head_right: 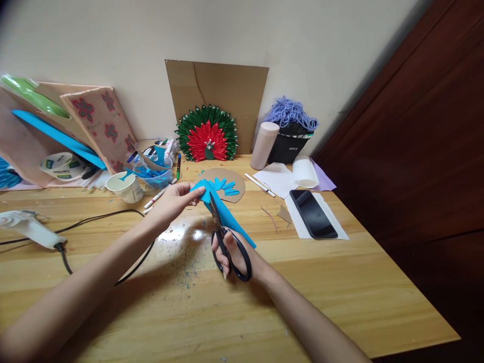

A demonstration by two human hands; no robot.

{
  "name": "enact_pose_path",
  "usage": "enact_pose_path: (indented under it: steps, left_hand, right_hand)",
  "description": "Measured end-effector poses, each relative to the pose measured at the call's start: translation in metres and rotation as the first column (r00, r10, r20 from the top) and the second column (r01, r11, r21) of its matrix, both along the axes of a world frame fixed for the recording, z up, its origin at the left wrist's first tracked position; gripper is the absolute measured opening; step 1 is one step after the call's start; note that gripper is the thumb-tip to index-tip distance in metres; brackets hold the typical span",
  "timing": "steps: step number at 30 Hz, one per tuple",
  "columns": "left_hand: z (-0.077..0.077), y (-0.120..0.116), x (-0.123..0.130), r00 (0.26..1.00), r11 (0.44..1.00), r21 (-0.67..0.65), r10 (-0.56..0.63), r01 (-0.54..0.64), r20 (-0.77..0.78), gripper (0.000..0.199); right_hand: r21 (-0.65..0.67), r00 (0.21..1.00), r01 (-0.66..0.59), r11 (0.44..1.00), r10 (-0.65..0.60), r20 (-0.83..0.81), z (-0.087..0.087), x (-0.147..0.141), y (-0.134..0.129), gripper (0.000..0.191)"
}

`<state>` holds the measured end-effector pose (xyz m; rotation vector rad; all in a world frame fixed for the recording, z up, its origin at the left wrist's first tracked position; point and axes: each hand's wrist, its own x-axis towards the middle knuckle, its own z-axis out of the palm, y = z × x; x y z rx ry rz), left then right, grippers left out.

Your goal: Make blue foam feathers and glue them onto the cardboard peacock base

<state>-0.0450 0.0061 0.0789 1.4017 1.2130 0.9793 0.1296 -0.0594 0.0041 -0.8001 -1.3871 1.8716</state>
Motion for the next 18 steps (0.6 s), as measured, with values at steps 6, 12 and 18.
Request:
enact_pose_path:
  steps: [6,12,18]
  left_hand:
    - [-0.008,0.001,0.002,0.997,0.997,0.007,-0.075,0.075,0.003,0.034]
    - [-0.01,0.002,0.002,0.998,0.998,0.001,-0.068,0.068,0.012,0.035]
    - [-0.008,0.001,0.002,0.997,0.997,-0.016,-0.073,0.073,0.027,0.035]
  right_hand:
    - [0.01,0.999,0.02,1.0,-0.02,0.032,0.002,-0.001,-0.001,0.069]
    - [0.075,0.992,0.074,0.994,-0.081,0.093,0.006,-0.003,-0.003,0.063]
    - [0.144,0.969,0.138,0.98,-0.164,0.187,0.009,-0.006,-0.004,0.06]
